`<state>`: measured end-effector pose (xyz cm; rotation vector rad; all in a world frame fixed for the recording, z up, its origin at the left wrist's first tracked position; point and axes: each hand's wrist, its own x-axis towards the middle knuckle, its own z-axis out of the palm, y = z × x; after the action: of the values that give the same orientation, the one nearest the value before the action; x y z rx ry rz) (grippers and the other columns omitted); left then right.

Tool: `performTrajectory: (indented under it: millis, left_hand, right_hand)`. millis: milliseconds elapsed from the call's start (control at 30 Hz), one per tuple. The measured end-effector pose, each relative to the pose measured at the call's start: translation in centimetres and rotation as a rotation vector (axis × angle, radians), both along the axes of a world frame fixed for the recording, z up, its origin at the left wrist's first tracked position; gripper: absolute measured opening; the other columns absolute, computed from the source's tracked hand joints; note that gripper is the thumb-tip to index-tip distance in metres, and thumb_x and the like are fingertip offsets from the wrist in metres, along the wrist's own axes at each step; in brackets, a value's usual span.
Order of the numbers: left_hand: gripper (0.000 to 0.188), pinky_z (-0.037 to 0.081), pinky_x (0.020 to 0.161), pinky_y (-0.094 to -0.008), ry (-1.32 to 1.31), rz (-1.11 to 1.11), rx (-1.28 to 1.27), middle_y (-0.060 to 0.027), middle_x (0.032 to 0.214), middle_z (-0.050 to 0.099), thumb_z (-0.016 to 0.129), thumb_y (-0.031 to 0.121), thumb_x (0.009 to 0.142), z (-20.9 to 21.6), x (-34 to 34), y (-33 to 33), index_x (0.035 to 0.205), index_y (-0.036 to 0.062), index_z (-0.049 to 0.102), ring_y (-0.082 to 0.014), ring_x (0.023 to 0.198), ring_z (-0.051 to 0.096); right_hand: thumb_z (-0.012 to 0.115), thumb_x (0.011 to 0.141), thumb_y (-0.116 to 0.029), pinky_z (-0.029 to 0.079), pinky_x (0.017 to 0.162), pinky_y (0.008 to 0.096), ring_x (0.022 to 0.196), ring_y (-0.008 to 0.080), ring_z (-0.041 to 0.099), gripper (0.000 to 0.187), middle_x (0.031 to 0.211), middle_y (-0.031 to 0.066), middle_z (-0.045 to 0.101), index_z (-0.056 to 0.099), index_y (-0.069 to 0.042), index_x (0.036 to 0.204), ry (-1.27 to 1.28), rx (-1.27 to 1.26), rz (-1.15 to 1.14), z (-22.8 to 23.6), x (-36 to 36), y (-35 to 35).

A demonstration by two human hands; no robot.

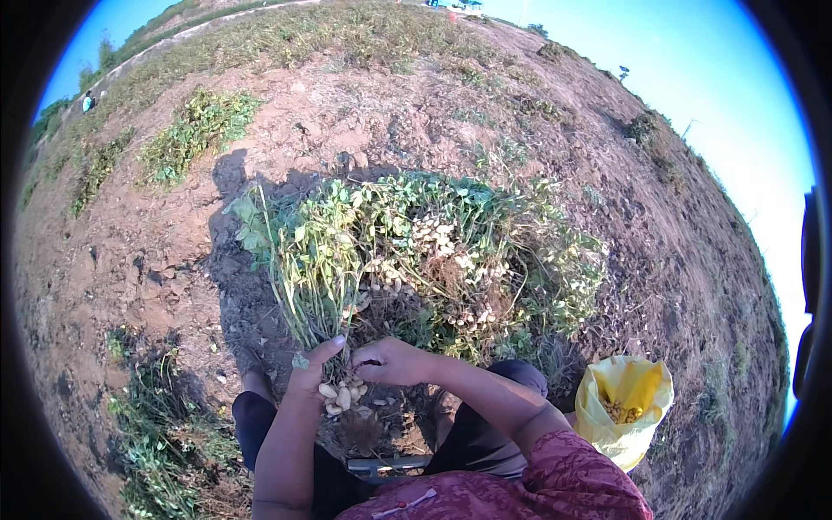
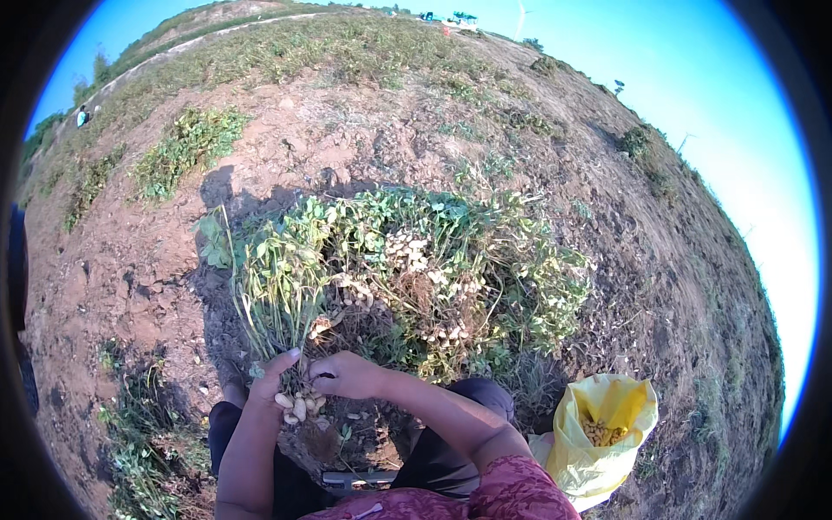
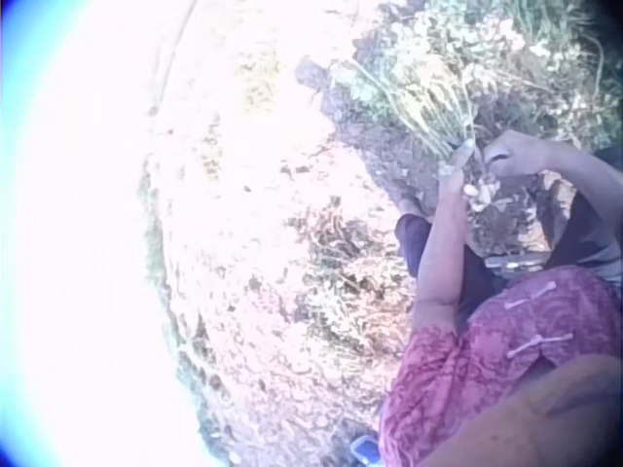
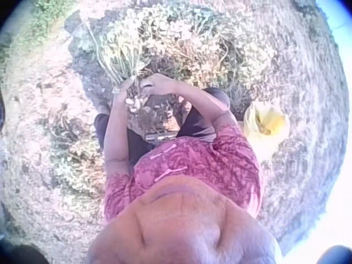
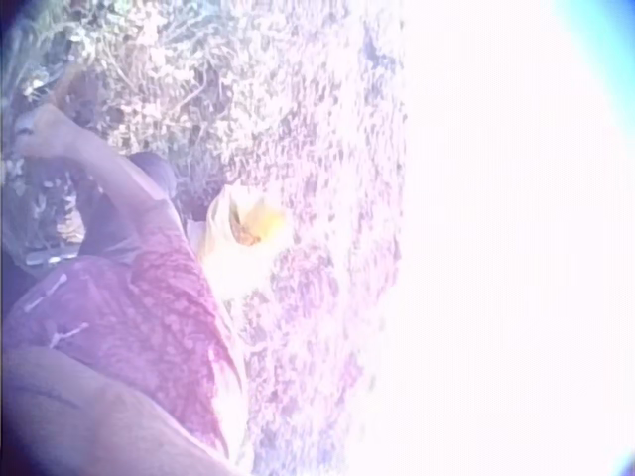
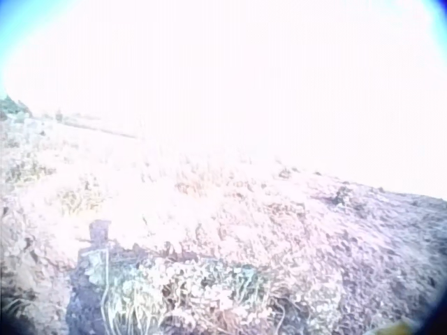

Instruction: The person sits on the ground and repeatedly pulls peanut pods from uprooted peanut plants, then places the pods into a yellow sack. The person handles the plants by hand and discards the stems after removing the pods.

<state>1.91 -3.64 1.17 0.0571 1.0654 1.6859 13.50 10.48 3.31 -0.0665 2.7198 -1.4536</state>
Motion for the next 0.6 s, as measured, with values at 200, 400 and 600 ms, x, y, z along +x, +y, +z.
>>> performTrajectory:
  millis: [200, 400, 600]
  left_hand:
    - [0.027, 0.049, 0.053, -0.0309, 0.008, -0.11, -0.004, -0.0077, 0.063, 0.056, 0.065, 0.029, 0.075, 0.3, -0.7, -1.2, 0.071, 0.003, 0.057, -0.0191, 0.055, 0.056]
    - [0.035, 0.043, 0.053, -0.028, -0.068, -0.254, 0.111, -0.0075, 0.06, 0.053, 0.062, 0.036, 0.076, 1.4, -0.4, -1.8, 0.066, 0.0042, 0.054, -0.0175, 0.055, 0.051]
    - [0.034, 0.044, 0.054, -0.0299, -0.092, 0.006, 0.311, -0.0071, 0.058, 0.05, 0.058, 0.035, 0.08, 1.2, -0.6, -0.5, 0.067, 0.0043, 0.051, -0.0191, 0.056, 0.051]
  right_hand:
    - [0.056, 0.087, -0.012, 0.043, 0.08, 0.0282, 0.088, 0.0121, 0.056, 0.02, 0.095, 0.0078, 0.063, 0.059, -0.001, 0.105, -0.083, -0.222, 0.076, -0.3, 0.0, -0.4]
    - [0.054, 0.09, -0.013, 0.042, 0.084, 0.0283, 0.092, 0.0106, 0.054, 0.023, 0.101, 0.005, 0.062, 0.058, -0.001, 0.11, -0.186, -0.343, 0.185, 0.9, 0.4, -0.2]
    - [0.053, 0.091, -0.015, 0.042, 0.075, 0.0247, 0.081, 0.0089, 0.051, 0.021, 0.093, 0.0007, 0.057, 0.056, -0.002, 0.108, -0.006, -0.645, -0.098, 0.0, -0.1, -1.4]
